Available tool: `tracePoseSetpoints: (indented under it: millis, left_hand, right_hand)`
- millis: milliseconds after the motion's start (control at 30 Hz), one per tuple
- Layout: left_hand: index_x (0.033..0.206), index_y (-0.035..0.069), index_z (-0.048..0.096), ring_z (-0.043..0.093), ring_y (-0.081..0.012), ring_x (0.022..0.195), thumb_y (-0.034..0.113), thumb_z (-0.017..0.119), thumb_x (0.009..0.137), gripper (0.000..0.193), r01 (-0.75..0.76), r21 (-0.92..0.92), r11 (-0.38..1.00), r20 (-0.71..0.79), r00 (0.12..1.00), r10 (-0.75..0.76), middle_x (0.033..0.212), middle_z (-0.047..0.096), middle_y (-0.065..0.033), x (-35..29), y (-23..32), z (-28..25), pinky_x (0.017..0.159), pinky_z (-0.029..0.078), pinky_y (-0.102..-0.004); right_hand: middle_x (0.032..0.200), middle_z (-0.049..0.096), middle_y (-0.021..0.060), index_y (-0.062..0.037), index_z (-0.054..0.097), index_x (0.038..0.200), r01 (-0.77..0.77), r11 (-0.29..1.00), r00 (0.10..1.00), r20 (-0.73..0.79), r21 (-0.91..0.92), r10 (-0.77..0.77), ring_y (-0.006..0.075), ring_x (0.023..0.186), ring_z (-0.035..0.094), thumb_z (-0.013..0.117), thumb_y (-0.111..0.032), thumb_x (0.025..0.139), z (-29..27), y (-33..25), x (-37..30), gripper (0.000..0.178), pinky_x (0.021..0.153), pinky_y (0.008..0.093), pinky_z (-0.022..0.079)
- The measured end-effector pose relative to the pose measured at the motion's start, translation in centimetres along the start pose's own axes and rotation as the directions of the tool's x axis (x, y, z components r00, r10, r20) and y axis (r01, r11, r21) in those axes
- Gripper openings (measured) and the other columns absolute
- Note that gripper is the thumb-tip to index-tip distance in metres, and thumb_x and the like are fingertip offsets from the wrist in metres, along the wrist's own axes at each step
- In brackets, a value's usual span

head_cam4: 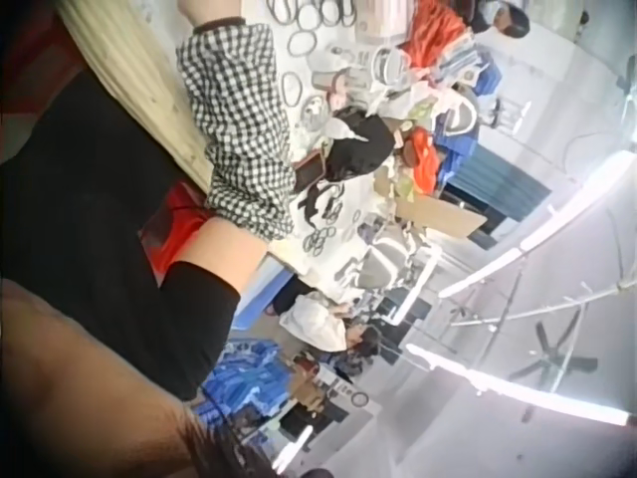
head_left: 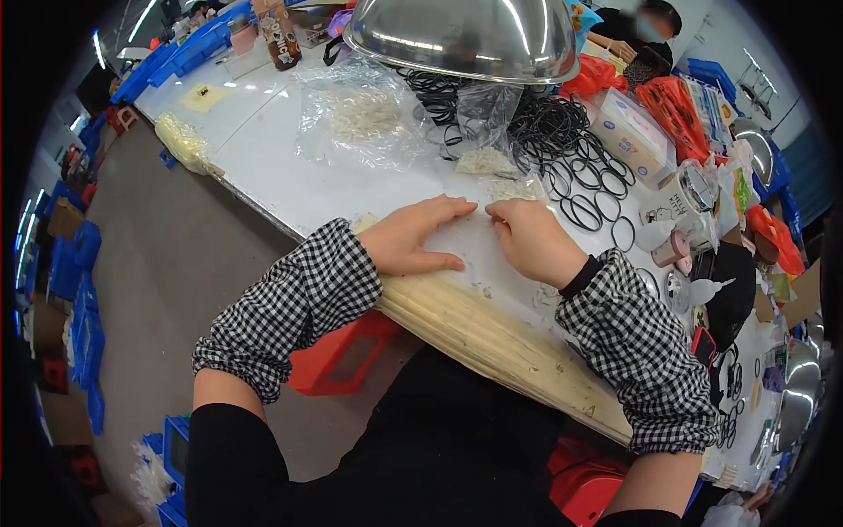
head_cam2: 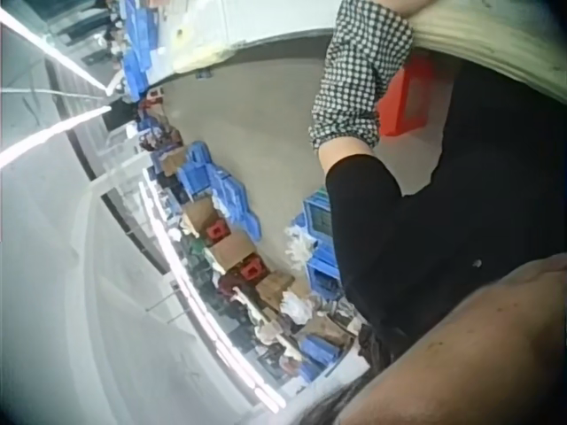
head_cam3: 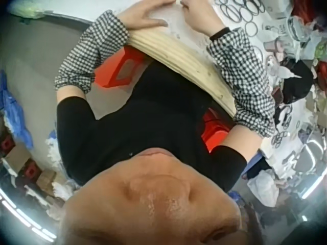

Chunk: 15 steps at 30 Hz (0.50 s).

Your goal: The recorder is manual assembling small plastic components and placing them into bags at a factory workbench.

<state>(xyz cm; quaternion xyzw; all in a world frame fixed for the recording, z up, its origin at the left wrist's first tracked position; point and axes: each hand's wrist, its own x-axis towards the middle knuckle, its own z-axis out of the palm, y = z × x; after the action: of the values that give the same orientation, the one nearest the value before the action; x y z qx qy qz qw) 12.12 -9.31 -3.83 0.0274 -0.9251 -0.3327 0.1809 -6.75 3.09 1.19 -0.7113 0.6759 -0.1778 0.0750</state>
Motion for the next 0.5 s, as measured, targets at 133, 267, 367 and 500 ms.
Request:
tracePoseSetpoints:
  millis: [133, 267, 367, 500]
  left_hand:
    - [0.13, 0.001, 0.047, 0.054, -0.0278, 0.111, 0.019, 0.076, 0.077, 0.063, 0.032, -0.123, 0.992, -0.127, 0.991, -0.048, 0.12, 0.055, -0.016, -0.4, -0.6, -0.9, 0.095, 0.044, -0.0354]
    - [0.12, 0.0, 0.054, 0.057, -0.0235, 0.09, 0.022, 0.079, 0.072, 0.058, 0.238, 0.146, 0.96, -0.127, 0.967, -0.22, 0.101, 0.055, -0.0134, -2.7, 0.0, -3.7, 0.08, 0.049, -0.033]
    - [0.112, 0.0, 0.06, 0.058, -0.0165, 0.081, 0.017, 0.079, 0.073, 0.047, 0.385, 0.057, 0.921, -0.077, 0.921, -0.381, 0.097, 0.056, -0.0115, -3.3, 0.0, -4.0, 0.069, 0.052, -0.0267]
    - [0.105, -0.002, 0.064, 0.061, -0.0179, 0.082, 0.006, 0.075, 0.076, 0.033, 0.312, -0.074, 0.947, -0.138, 0.937, -0.32, 0.094, 0.059, -0.0121, -2.0, -0.2, -2.2, 0.073, 0.053, -0.0266]
  right_hand:
    - [0.096, 0.066, 0.0237, 0.0068, 0.063, 0.105, -0.067, 0.957, 0.998, 0.029, 0.282, 0.061, 0.0326, 0.088, 0.066, 0.055, -0.005, 0.085, 0.4, -0.9, 0.5, 0.024, 0.079, 0.034, 0.051]
    - [0.098, 0.063, 0.0244, 0.0065, 0.064, 0.1, -0.127, 0.99, 0.989, 0.09, 0.068, 0.121, 0.0354, 0.091, 0.062, 0.058, -0.006, 0.082, -0.7, -0.6, -0.1, 0.023, 0.079, 0.0373, 0.05]
    - [0.094, 0.059, 0.0243, 0.0059, 0.064, 0.095, -0.103, 0.995, 0.989, 0.11, 0.001, 0.102, 0.0414, 0.092, 0.058, 0.06, -0.008, 0.08, 0.2, -0.8, -0.3, 0.021, 0.081, 0.0432, 0.047]
    - [0.094, 0.058, 0.0235, 0.0055, 0.064, 0.097, -0.04, 0.998, 0.998, 0.04, 0.048, 0.038, 0.0408, 0.092, 0.057, 0.064, -0.01, 0.079, 2.2, -2.5, 1.6, 0.024, 0.082, 0.0428, 0.047]
